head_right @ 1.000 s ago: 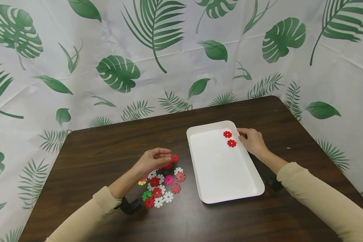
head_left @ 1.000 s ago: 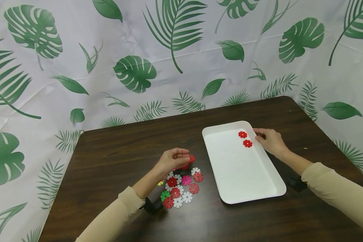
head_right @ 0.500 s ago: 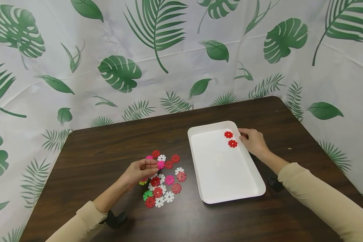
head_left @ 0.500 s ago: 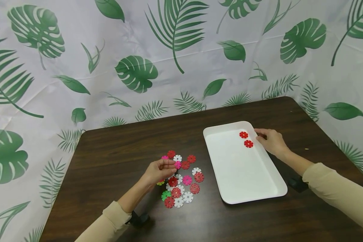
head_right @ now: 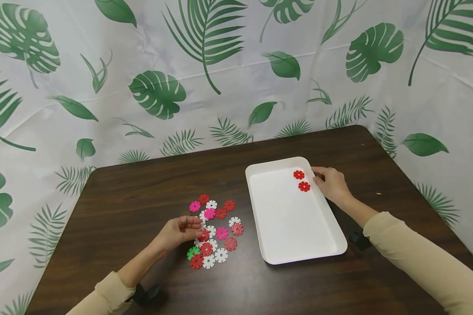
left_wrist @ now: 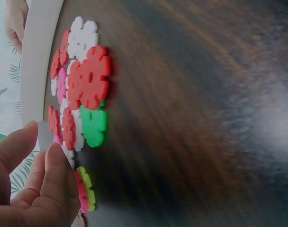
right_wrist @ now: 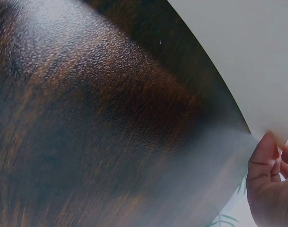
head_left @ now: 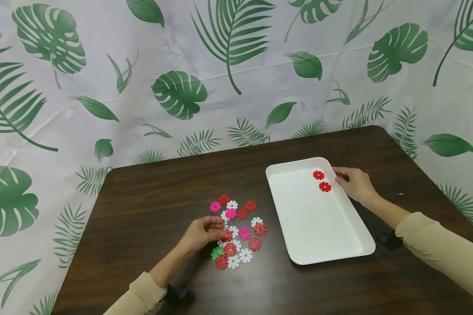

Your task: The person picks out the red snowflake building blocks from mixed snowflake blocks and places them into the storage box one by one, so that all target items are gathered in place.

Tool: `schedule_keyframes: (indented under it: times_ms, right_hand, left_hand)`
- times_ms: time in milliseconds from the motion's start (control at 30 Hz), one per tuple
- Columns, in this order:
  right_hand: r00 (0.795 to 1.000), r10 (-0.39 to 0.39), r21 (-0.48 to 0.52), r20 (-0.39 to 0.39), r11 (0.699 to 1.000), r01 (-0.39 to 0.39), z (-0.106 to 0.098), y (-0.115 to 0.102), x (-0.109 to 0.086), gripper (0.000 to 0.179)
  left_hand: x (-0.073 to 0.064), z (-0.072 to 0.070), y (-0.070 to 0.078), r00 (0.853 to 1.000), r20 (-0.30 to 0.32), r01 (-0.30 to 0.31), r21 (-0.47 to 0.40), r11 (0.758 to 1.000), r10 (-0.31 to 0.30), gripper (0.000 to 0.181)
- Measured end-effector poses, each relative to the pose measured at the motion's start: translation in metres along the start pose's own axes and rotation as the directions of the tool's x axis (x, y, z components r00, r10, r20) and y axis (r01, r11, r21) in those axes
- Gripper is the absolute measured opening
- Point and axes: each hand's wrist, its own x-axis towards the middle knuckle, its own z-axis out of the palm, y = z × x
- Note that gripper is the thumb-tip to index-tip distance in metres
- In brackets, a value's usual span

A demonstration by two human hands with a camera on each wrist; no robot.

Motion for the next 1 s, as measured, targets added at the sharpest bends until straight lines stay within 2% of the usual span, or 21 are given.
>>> schedule_keyframes:
  times_ms: [200,333,467,633,800,867,1000]
  right_hand:
    - [1.000,-0.011,0.002,-0.009,1.000,0.011,-0.001,-0.001,0.000,0.041]
    - [1.000,-0.007,0.009,-0.006,1.000,0.007,-0.001,-0.002,-0.001,0.041]
    - [1.000,-0.008,0.008,-0.006,1.000,0.008,-0.001,-0.002,-0.002,0.041]
    - [1.000,-0.010,0.006,-0.006,1.000,0.010,-0.001,-0.002,-0.003,0.041]
    - [1.000,-0.012,0.008,-0.006,1.000,0.012,-0.002,-0.002,-0.003,0.041]
    - [1.000,-0.015,0.008,-0.008,1.000,0.015,-0.001,-0.002,-0.002,0.041]
    - [1.000,-0.017,0.008,-0.010,1.000,0.018,-0.001,-0.002,-0.002,0.040]
  left_hand:
    - [-0.005,0.002,-0.002,0.999,-0.006,-0.044,0.035,0.998,0.044,0.036]
    - [-0.005,0.004,-0.004,0.996,-0.024,-0.081,0.133,0.988,0.085,0.034]
    - [-0.005,0.007,-0.005,0.989,-0.052,-0.119,0.259,0.959,0.137,0.032]
    - [-0.006,0.012,-0.005,0.975,-0.094,-0.155,0.346,0.925,0.199,0.028]
    - [-0.005,0.016,-0.007,0.957,-0.109,-0.196,0.444,0.874,0.270,0.025]
    - [-0.005,0.016,-0.007,0.952,-0.109,-0.203,0.475,0.856,0.287,0.024]
    - [-0.005,0.017,-0.008,0.954,-0.111,-0.190,0.499,0.846,0.279,0.021]
